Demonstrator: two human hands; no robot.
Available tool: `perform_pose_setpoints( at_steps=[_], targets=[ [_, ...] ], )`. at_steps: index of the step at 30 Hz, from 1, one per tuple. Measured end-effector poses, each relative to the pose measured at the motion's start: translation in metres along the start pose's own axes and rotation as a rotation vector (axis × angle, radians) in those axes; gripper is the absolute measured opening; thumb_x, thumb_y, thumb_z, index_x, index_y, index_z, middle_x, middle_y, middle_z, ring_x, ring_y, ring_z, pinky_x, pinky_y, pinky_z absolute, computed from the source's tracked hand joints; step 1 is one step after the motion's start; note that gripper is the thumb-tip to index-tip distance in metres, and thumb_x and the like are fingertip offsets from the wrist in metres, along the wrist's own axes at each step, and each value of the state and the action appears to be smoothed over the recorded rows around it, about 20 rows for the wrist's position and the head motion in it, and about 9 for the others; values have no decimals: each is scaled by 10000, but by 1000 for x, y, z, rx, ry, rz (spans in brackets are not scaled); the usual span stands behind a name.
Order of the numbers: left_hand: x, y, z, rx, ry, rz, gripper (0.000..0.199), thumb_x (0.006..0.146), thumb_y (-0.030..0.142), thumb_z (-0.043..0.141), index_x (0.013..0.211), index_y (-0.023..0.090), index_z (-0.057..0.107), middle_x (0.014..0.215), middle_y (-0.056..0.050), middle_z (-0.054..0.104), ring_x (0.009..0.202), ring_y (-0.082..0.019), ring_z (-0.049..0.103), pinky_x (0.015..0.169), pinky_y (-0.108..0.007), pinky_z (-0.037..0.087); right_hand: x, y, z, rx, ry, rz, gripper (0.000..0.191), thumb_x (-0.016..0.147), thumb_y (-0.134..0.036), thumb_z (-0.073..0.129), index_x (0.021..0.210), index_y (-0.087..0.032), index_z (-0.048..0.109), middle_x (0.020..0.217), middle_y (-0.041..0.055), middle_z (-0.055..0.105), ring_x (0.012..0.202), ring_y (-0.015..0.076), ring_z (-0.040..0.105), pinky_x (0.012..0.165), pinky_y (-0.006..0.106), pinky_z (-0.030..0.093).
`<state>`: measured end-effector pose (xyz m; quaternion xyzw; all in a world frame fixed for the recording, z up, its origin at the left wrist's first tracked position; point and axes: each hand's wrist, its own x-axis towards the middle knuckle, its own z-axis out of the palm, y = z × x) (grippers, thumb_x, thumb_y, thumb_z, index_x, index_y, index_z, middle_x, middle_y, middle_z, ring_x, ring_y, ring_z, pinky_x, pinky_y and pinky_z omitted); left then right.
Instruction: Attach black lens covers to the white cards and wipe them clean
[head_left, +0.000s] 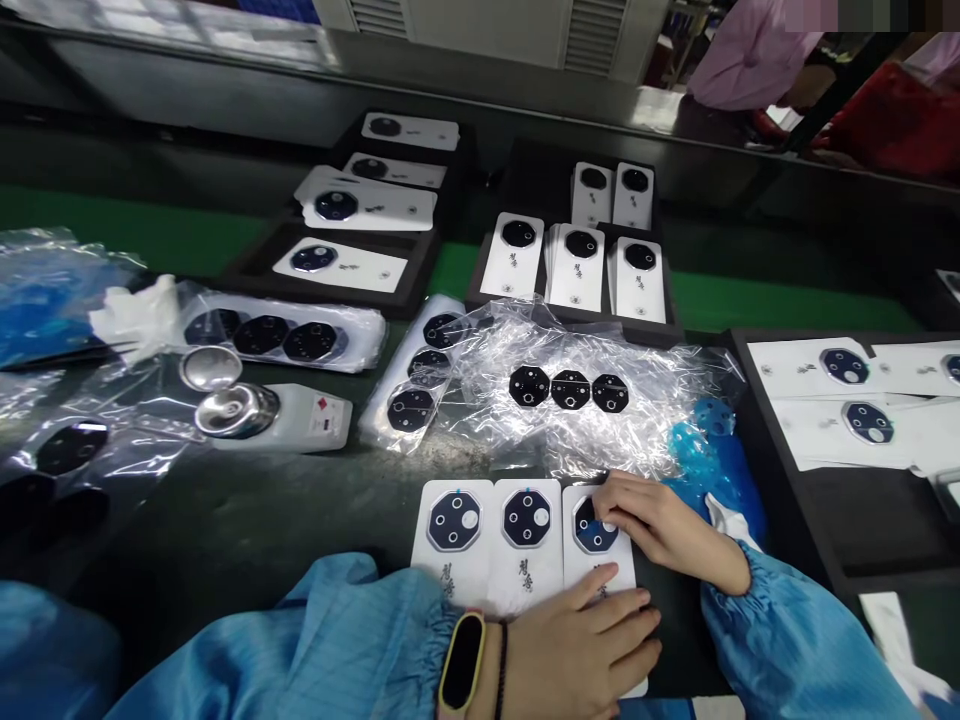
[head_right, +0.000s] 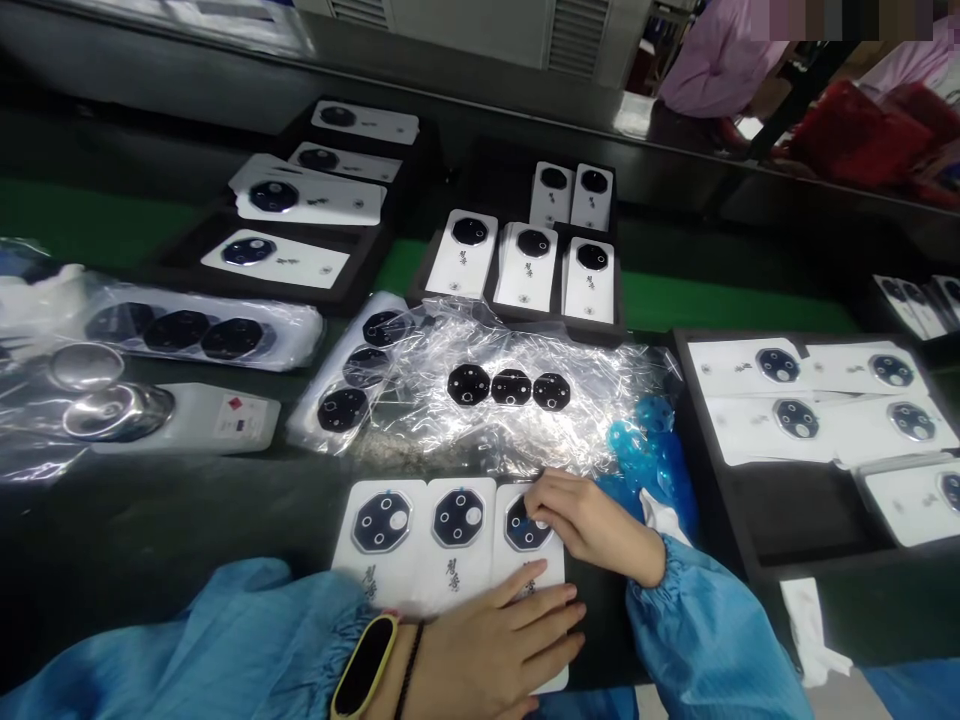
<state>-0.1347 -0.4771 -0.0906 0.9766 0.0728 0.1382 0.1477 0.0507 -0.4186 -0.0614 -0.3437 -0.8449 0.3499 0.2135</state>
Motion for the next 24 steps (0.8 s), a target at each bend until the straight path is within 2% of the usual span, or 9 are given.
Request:
perform_pose_setpoints(
  at_steps=[7,15,19,21,24],
  targets=[
    [-1,1,0,-7,-28,3,400,961,343,420,1282,116,497,1357,-39,530,1292,-208,399,1109,-398,266,-2,0,-3,11,-5,37,228,993,-224,375,808,-201,504,754,18,590,703,134,577,623,239,495],
    [0,1,-2,-45,-37,-4,402,964,329,407,1286,105,493,1354,-71,530,1299,-212,399,1126,-404,230,-3,-3,1,-7,49,83,198,975,-166,374,818,-214,484,780,21,582,728,147,580,644,255,506],
    [1,0,-1,-31,-31,-6,406,964,342,404,1288,111,488,1366,-67,519,1299,-206,394,1129,-405,228,-3,-2,0,2,46,37,181,968,-142,381,898,-199,538,818,33,601,765,151,578,667,265,518],
    [1,0,0,-29,-35,-6,413,961,346,411,1293,111,483,1376,-65,508,1300,-205,391,1124,-403,241,-4,-1,-1,-19,9,-13,244,961,-108,361,963,-193,590,838,42,605,798,155,575,676,273,523],
    [1,0,0,-28,-50,1,419,960,344,417,1300,107,481,1376,-68,508,1303,-206,390,1111,-401,265,-5,-1,-2,-76,-30,-64,355,932,-43,336,902,-192,657,833,50,579,806,156,562,652,273,522]
  ],
)
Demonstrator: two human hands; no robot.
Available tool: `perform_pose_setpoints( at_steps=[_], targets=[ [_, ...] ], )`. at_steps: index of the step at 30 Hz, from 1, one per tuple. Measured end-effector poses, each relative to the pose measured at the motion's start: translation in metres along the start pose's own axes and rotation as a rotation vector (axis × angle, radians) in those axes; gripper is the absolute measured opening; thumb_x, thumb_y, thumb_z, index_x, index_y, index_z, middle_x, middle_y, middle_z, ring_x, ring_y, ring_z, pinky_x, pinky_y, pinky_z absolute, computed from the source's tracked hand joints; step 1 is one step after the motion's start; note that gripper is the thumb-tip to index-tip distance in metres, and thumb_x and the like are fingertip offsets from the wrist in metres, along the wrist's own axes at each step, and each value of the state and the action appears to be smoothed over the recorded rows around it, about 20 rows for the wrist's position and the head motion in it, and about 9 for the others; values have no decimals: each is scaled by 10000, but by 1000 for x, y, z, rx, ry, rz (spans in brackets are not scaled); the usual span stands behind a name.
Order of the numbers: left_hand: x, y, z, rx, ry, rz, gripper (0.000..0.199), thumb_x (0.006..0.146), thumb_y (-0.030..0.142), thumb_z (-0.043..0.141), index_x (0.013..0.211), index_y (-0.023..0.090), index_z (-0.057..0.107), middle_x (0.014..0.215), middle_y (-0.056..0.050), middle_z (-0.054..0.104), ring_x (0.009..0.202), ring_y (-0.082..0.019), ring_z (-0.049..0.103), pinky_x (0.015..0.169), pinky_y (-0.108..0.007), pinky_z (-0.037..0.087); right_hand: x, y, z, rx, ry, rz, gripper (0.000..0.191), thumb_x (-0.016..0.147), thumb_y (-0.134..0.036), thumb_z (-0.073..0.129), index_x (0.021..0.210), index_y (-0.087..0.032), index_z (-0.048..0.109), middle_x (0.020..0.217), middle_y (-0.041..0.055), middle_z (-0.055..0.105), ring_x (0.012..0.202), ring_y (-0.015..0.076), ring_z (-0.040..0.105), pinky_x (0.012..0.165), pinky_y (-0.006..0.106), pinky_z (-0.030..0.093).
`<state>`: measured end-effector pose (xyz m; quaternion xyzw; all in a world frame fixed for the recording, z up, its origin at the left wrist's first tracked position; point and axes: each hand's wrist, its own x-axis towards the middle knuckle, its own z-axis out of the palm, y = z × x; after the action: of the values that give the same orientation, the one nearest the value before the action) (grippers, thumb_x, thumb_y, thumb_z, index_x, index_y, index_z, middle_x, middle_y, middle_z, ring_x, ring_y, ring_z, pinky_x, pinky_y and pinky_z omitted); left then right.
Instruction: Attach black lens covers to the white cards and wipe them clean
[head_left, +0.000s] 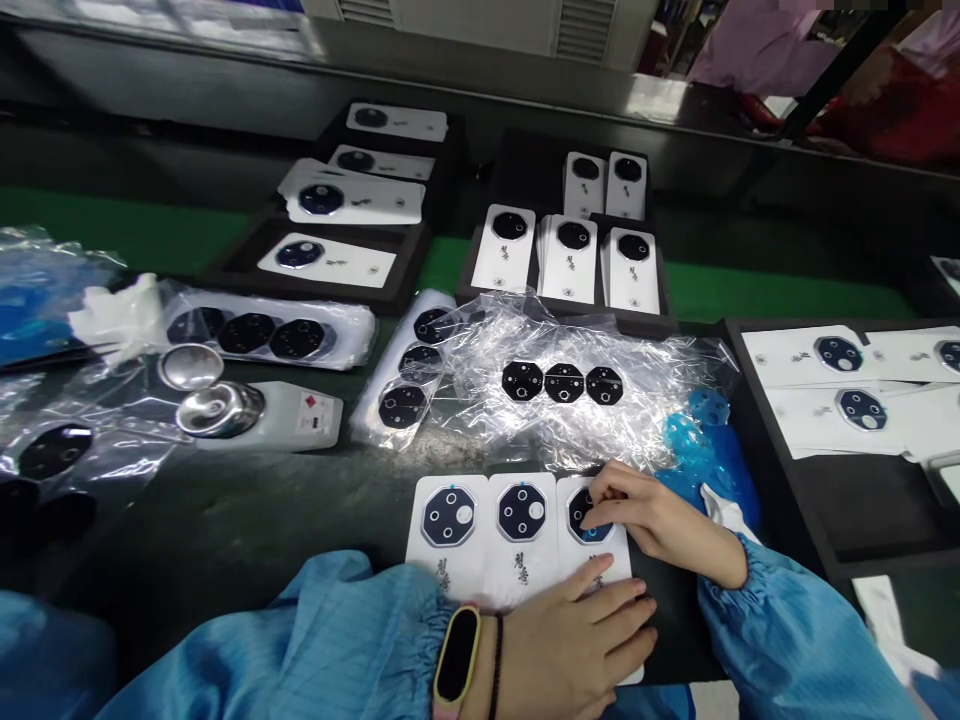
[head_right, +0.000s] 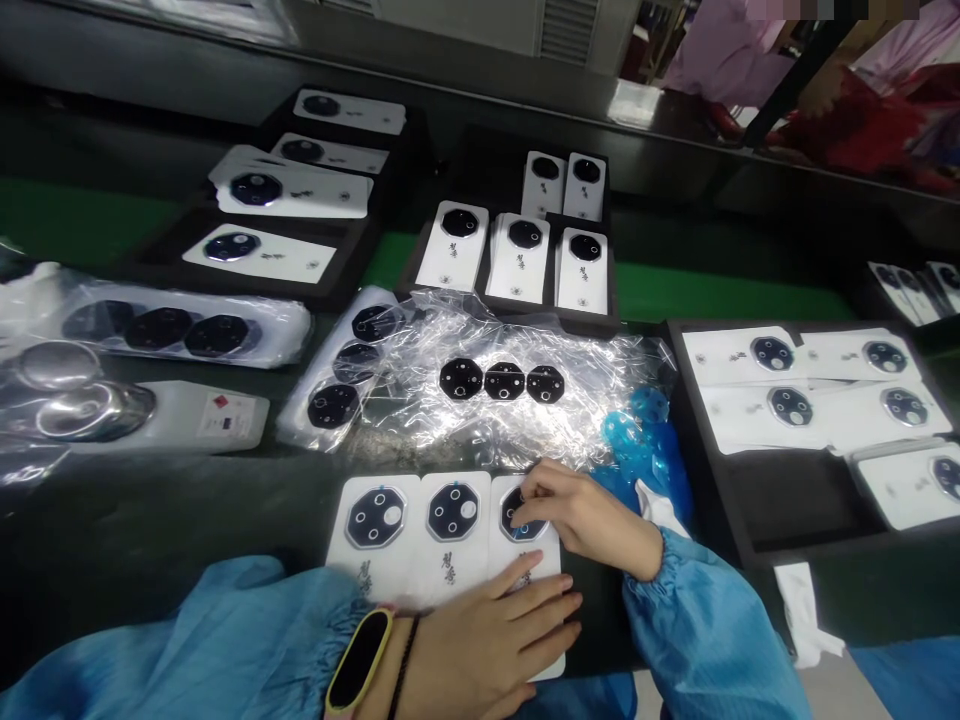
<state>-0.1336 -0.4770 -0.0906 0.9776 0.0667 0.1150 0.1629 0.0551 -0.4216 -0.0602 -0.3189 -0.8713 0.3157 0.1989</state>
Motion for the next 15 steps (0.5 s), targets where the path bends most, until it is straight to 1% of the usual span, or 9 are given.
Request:
perform_pose_setpoints(
  at_steps=[2,5,8,11,15],
  targets=[
    [0,0,0,-1,-1,2,422,959,343,420,1301,104,480,1371,-72,512,1302,-207,391,1106,-402,272,-1,-1,1,-10,7,-5,357,902,-16,352,855,-184,663,846,57,573,815,159,558,645,275,525],
    [-1,1,1,-11,7,-2,423,957,341,420,1300,102,480,1372,-80,510,1287,-212,408,1106,-406,269,-1,-2,3,0,27,-6,318,852,-5,385,871,-177,650,880,65,582,831,165,559,638,283,531],
    [-1,1,1,-14,9,-2,420,958,340,414,1300,104,477,1374,-79,507,1287,-214,408,1112,-408,257,-1,-2,6,17,81,0,277,822,-16,413,806,-187,631,870,56,578,818,164,558,635,281,528],
    [-1,1,1,-12,5,-8,425,964,343,401,1309,103,468,1377,-73,504,1294,-210,397,1114,-412,254,-2,0,8,40,133,23,263,799,-9,411,723,-192,584,880,51,566,832,158,570,660,275,533],
    [-1,0,0,-11,6,-8,416,963,336,406,1303,106,475,1375,-75,507,1303,-210,389,1119,-405,247,-3,2,9,44,159,62,241,789,-5,410,683,-191,521,908,60,550,819,147,579,653,254,534]
  ],
)
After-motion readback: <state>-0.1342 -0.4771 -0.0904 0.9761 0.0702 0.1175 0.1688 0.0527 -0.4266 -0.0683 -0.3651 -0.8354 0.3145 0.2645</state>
